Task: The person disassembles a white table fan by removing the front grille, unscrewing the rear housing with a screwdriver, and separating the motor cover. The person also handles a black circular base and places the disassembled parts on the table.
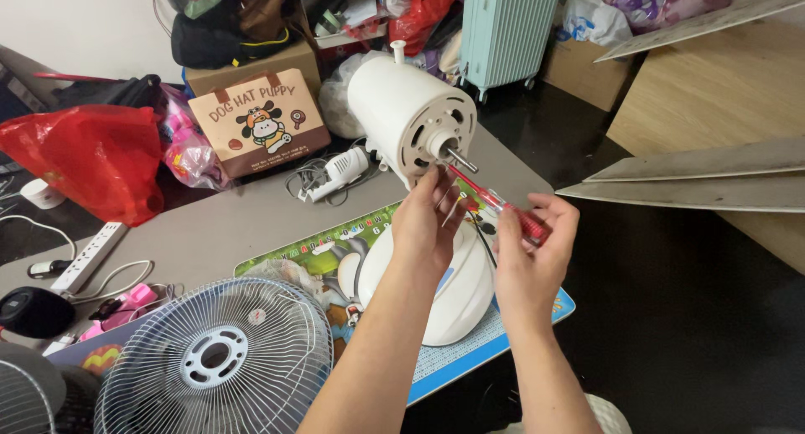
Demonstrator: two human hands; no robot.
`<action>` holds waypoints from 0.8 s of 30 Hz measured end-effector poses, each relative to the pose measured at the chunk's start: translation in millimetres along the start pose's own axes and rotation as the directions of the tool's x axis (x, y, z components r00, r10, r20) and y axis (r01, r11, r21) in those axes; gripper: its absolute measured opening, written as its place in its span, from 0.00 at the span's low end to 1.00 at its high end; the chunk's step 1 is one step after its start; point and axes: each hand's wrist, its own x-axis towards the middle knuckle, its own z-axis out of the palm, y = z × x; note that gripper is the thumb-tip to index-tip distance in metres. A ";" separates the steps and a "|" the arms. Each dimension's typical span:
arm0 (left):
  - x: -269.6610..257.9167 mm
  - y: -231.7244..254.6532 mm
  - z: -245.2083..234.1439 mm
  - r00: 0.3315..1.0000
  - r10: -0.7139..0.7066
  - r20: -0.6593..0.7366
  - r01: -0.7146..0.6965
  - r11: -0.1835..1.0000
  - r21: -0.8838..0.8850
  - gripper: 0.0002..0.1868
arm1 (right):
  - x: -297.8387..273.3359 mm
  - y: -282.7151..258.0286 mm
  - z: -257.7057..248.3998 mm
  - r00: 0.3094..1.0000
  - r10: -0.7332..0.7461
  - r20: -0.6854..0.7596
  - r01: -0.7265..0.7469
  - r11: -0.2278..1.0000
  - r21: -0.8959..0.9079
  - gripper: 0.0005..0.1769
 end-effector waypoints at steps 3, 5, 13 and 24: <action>-0.2 0.4 -0.9 0.998 0.047 0.042 -0.047 0.999 0.011 0.10 | 1.0 1.7 -1.6 0.996 0.084 -0.012 -0.085 0.994 -0.070 0.16; 0.7 0.6 -2.9 0.998 0.050 0.045 -0.051 0.999 0.015 0.10 | 0.0 1.7 -1.4 1.000 0.007 0.010 -0.006 0.994 -0.105 0.18; 5.9 -4.8 -6.1 0.996 0.071 0.057 -0.072 0.997 0.010 0.09 | -1.2 -1.3 -3.6 0.968 -0.237 0.085 0.245 0.964 -0.103 0.25; 1.6 -1.3 -2.2 0.996 0.067 0.059 -0.070 0.996 0.055 0.11 | 0.3 -0.4 -4.3 1.000 -0.009 0.024 0.013 0.991 -0.134 0.17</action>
